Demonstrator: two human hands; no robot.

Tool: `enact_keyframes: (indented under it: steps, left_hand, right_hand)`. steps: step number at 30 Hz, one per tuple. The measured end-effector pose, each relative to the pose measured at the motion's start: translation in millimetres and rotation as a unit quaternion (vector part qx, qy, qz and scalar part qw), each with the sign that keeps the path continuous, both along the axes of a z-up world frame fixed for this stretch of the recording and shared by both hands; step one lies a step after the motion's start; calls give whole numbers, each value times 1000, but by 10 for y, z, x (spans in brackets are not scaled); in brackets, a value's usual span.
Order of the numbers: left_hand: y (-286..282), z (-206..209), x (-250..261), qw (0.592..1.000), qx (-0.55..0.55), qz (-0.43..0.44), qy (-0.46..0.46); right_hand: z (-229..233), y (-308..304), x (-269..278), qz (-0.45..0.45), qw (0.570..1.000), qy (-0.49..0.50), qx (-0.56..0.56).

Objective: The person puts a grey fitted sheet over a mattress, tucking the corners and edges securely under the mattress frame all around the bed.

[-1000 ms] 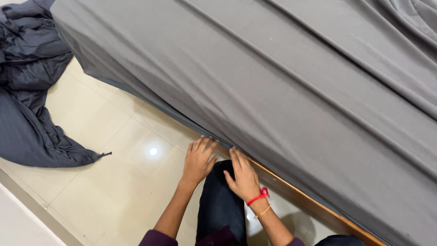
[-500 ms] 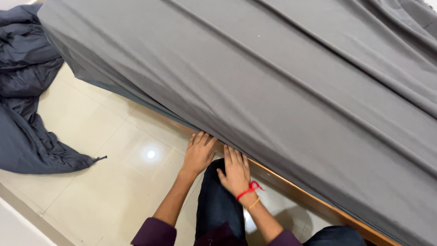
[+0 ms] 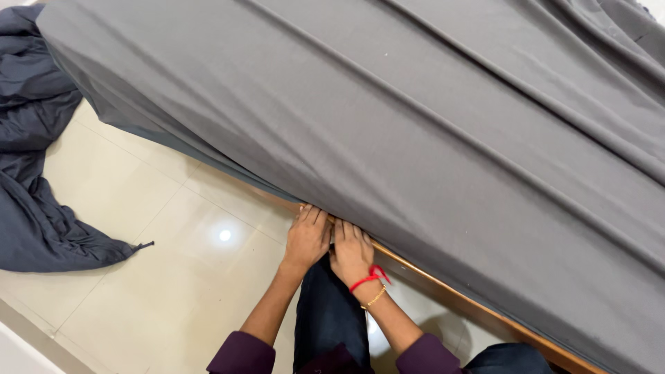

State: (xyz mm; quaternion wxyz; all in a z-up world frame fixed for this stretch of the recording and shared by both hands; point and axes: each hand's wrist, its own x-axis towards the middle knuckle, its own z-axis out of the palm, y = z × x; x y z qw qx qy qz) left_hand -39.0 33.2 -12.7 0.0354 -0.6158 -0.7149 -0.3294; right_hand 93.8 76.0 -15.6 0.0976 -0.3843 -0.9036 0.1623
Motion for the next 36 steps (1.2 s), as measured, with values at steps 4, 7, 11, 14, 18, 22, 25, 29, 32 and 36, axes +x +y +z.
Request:
enact_keyframes:
  steps: [4, 7, 11, 14, 18, 22, 25, 29, 32, 36]
  left_hand:
    - [7, 24, -79, 999, -52, -13, 3]
    - [-39, -37, -18, 993, -47, -18, 103]
    - [-259, -48, 112, 975, -75, -76, 195]
    - [-354, 273, 263, 991, 15, -85, 102]
    - [-51, 886, 188, 997, 38, -38, 46]
    - [551, 1144, 4, 997, 35, -21, 69]
    - [974, 1081, -75, 986, -124, -37, 108]
    - [1458, 961, -101, 959, -237, -87, 126]
    - [1685, 959, -49, 947, -278, -90, 133]
    - [1789, 1013, 5, 950, -274, -71, 133]
  right_hand:
    - [-9, -14, -15, -5, 1000, 2, 4]
    - [62, -103, 184, 33, 999, 41, 10]
    - [209, -223, 525, 25, 996, 86, 3]
    - [409, -218, 816, 23, 991, 126, -48]
    - [902, 62, 1437, -23, 971, 186, 150]
    - [1292, 885, 2016, -165, 975, -93, 119]
    - [1288, 1281, 2400, -231, 952, -199, 3]
    - [1178, 1638, 2688, -256, 947, -186, -55]
    - [1138, 1925, 2732, -278, 945, -166, -53]
    - [1145, 2221, 2757, -280, 945, -162, -48]
